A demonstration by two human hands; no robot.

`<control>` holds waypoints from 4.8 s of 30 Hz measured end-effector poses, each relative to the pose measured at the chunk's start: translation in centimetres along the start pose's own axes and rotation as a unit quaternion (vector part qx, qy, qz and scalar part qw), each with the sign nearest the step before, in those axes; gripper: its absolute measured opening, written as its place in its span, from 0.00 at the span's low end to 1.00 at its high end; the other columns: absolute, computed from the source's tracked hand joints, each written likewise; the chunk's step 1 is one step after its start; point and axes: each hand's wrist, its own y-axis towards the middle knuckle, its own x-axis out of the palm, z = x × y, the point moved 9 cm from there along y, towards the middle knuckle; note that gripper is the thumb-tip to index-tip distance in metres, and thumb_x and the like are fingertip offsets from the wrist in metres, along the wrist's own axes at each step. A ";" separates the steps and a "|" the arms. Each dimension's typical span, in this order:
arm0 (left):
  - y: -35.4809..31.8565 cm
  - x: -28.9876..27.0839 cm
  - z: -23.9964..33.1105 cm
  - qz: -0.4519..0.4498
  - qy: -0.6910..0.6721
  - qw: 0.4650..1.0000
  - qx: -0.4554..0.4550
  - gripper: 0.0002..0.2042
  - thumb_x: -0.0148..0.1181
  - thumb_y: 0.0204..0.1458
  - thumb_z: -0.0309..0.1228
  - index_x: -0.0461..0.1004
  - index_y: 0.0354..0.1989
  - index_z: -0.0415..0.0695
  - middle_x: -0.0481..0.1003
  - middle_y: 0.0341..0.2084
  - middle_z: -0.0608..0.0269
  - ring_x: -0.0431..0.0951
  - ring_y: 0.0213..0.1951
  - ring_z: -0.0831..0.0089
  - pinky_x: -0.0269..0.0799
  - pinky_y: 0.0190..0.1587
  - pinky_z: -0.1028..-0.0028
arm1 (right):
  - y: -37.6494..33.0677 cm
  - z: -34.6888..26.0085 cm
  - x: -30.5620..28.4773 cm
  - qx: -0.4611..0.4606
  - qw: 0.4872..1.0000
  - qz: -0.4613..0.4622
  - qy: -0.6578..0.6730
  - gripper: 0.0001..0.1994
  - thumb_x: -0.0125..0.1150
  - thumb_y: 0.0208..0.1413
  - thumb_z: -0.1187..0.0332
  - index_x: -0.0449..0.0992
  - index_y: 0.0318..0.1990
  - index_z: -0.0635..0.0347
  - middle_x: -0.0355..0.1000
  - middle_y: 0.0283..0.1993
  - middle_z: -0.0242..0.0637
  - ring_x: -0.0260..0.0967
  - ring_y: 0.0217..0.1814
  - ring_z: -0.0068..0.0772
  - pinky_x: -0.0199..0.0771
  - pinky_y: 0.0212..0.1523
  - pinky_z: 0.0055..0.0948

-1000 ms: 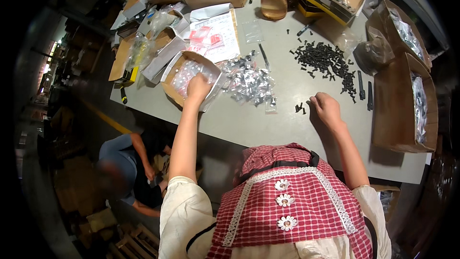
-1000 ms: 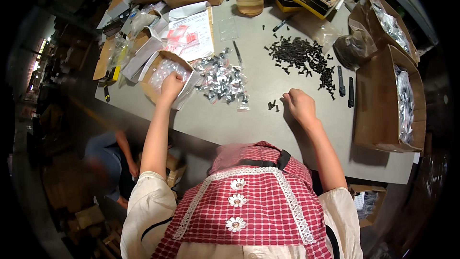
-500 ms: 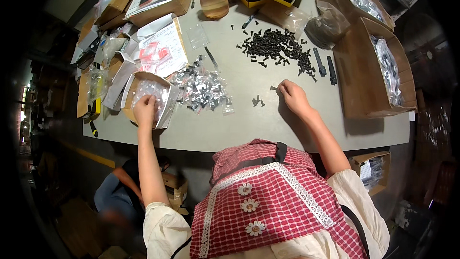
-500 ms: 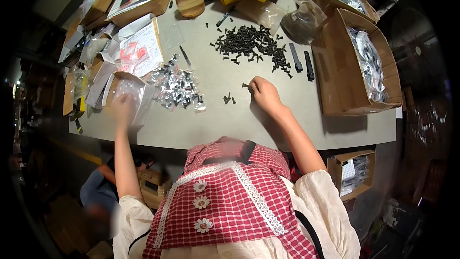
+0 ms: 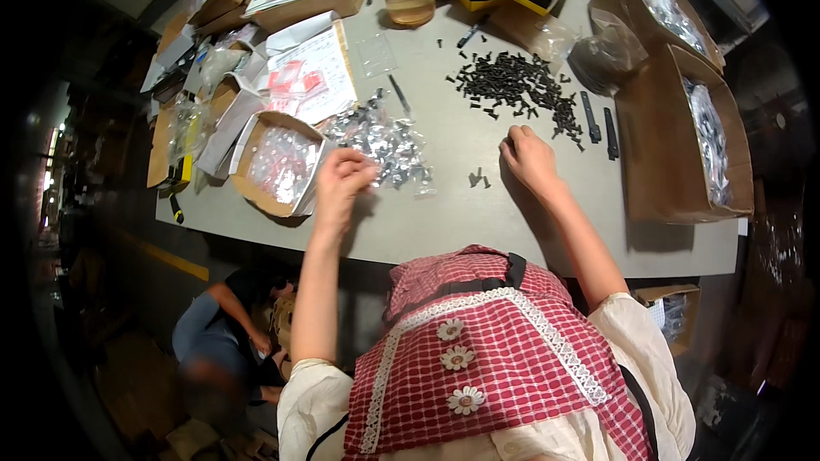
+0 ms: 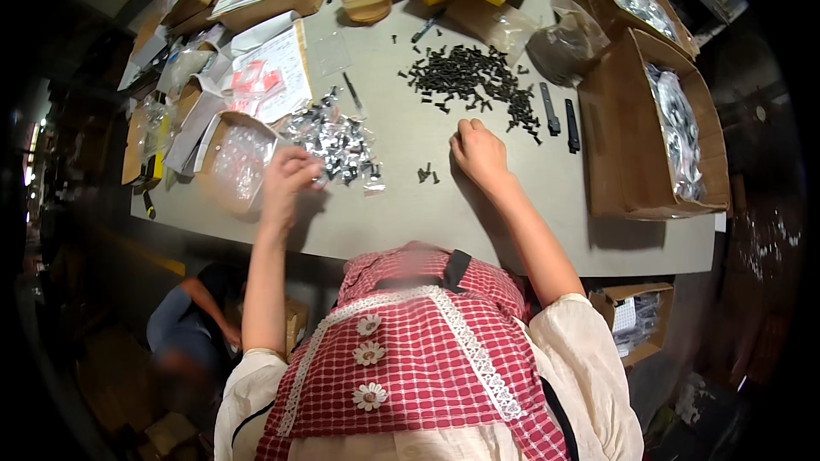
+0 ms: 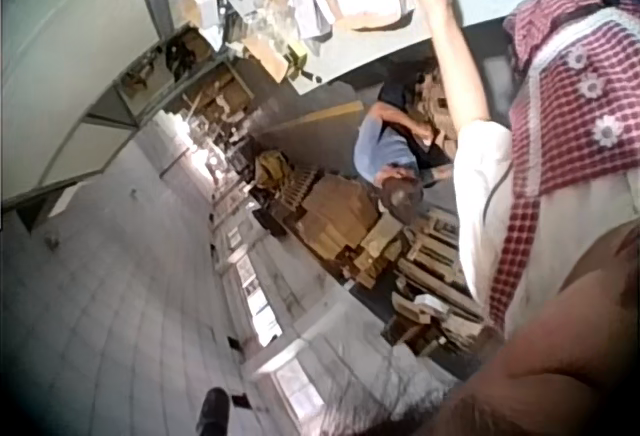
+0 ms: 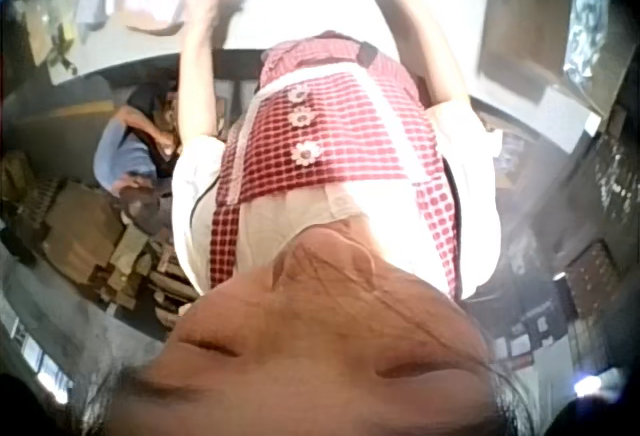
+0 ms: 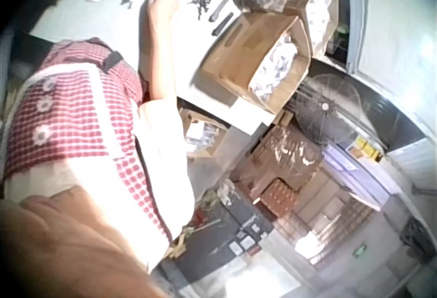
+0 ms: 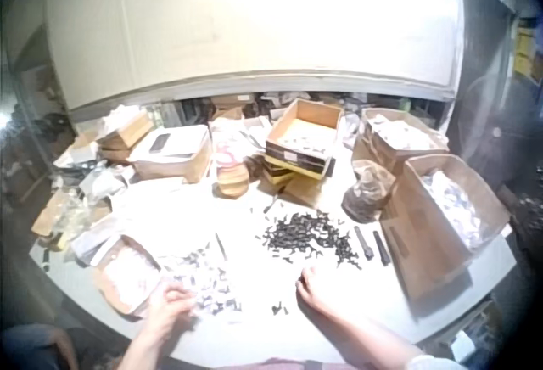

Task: The person places small plastic parts and black metal components into plastic bags by hand and moves various containers of parts around a workbench.

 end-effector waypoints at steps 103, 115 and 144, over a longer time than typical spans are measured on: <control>-7.0 9.0 2.0 -0.009 0.284 0.918 0.278 0.03 0.63 0.52 0.21 0.80 0.34 0.39 0.81 0.30 0.60 0.80 0.29 0.69 0.74 0.27 0.75 | -4.0 -17.9 -9.6 -0.342 0.926 -0.042 0.157 0.09 0.60 0.43 0.80 0.75 0.35 0.63 0.73 0.51 0.43 0.67 0.61 0.52 0.73 0.57 0.44; -6.6 9.1 1.8 -0.013 0.218 0.954 0.207 0.05 0.65 0.52 0.23 0.81 0.37 0.39 0.81 0.31 0.60 0.81 0.31 0.72 0.75 0.31 0.75 | -3.3 -16.3 -8.6 -0.224 0.938 -0.079 0.252 0.08 0.64 0.51 0.83 0.74 0.38 0.64 0.76 0.41 0.42 0.76 0.42 0.44 0.77 0.42 0.35; -2.6 0.7 4.2 0.110 0.247 0.945 0.185 0.08 0.50 0.62 0.27 0.76 0.42 0.40 0.78 0.37 0.52 0.78 0.40 0.50 0.73 0.45 0.58 | -3.5 -10.7 -1.5 0.042 0.867 -0.198 0.455 0.13 0.63 0.62 0.62 0.75 0.32 0.63 0.72 0.22 0.30 0.68 0.24 0.17 0.67 0.26 0.23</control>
